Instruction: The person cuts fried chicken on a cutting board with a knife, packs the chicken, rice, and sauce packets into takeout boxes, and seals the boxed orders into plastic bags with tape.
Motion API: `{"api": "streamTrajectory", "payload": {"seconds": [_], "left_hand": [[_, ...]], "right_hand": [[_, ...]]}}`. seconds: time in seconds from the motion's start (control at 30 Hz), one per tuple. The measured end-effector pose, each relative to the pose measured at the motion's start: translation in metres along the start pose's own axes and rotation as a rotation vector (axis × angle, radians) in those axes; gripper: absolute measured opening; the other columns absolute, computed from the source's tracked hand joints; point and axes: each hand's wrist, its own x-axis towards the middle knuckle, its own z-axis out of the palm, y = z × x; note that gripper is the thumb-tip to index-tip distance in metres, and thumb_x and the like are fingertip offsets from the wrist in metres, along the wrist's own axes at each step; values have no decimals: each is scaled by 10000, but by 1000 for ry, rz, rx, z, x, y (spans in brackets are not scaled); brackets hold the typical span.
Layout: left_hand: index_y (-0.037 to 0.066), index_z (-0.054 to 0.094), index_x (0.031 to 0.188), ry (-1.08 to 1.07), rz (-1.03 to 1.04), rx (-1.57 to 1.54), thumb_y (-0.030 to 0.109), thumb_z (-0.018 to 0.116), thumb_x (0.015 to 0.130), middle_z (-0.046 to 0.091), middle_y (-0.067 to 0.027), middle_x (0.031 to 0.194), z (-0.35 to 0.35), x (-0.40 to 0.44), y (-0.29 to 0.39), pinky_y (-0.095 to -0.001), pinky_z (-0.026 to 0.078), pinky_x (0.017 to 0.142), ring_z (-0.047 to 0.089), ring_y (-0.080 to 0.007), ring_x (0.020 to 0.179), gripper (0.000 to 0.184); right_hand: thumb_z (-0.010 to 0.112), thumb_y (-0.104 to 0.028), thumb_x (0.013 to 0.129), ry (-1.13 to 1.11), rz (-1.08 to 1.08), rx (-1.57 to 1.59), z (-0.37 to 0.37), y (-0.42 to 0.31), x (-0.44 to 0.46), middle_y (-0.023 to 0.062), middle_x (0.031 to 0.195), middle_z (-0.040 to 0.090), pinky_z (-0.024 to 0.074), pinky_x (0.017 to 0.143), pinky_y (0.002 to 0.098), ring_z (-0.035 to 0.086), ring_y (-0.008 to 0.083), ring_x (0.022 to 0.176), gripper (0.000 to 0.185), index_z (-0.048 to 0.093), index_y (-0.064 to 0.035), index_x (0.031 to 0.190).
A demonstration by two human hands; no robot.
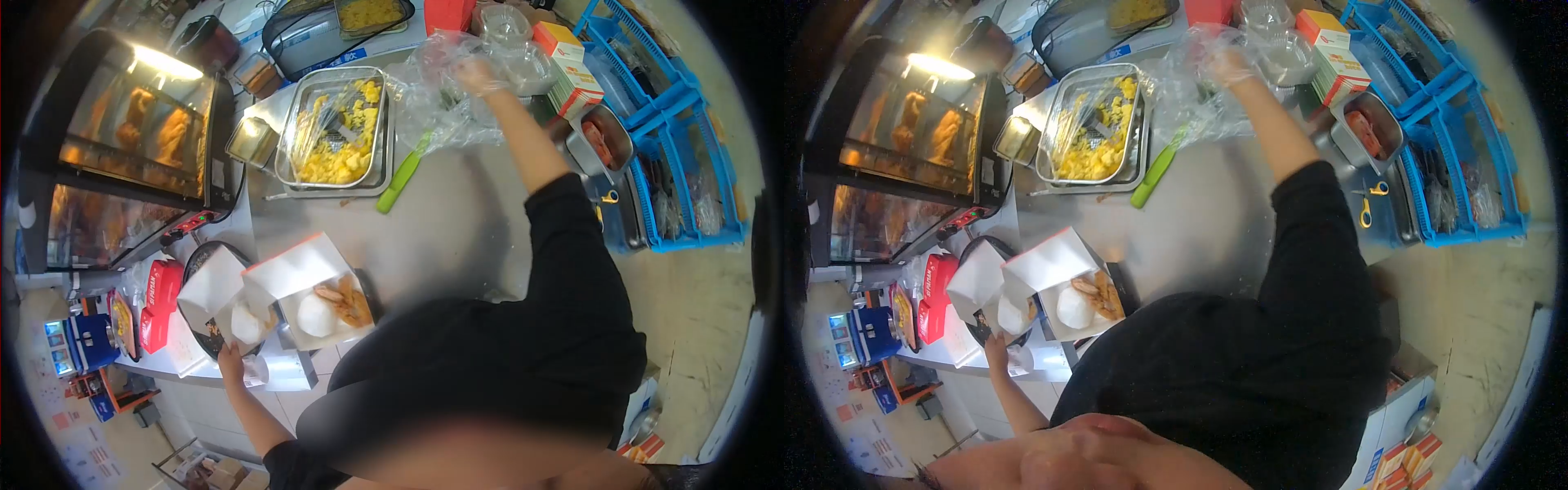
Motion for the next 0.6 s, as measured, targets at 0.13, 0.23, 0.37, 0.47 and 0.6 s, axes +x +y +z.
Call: {"api": "streamTrajectory", "payload": {"seconds": [0.13,0.23,0.37,0.47,0.6], "left_hand": [[-67,578,932,-140,-62,215,280,466,873,588,-287,880,10,-11,65,-482,406,749,540,-451,872,369],[-57,584,938,-244,-21,132,276,464,871,592,-273,880,25,-14,108,-476,410,747,545,-445,867,360],[-43,586,949,-302,19,41,272,466,868,597,-264,856,45,-6,168,-456,421,730,558,-434,846,346],[-39,588,935,-329,50,96,275,466,870,595,-267,848,51,-2,226,-450,425,726,563,-425,843,343],[-37,588,920,-349,55,63,285,467,870,595,-266,836,64,1,262,-446,430,714,568,-422,824,348]], "right_hand": [[592,-279,723,-292,-342,-576,23,-8,13,163,801,649,470,746,367,617,295,797,296,654,-75,928],[633,-268,678,-37,-185,-120,-14,-1,22,138,824,649,470,753,354,617,269,799,306,648,-83,922],[614,-202,681,81,84,321,-36,23,24,114,812,626,467,742,332,599,222,753,292,611,-67,940],[580,-151,697,140,-65,259,-94,-19,-4,107,786,612,460,734,319,582,197,731,252,601,-50,928],[649,-454,701,-993,-309,536,-161,31,43,167,1455,184,159,1006,620,151,348,1342,821,286,-161,1376]]}}
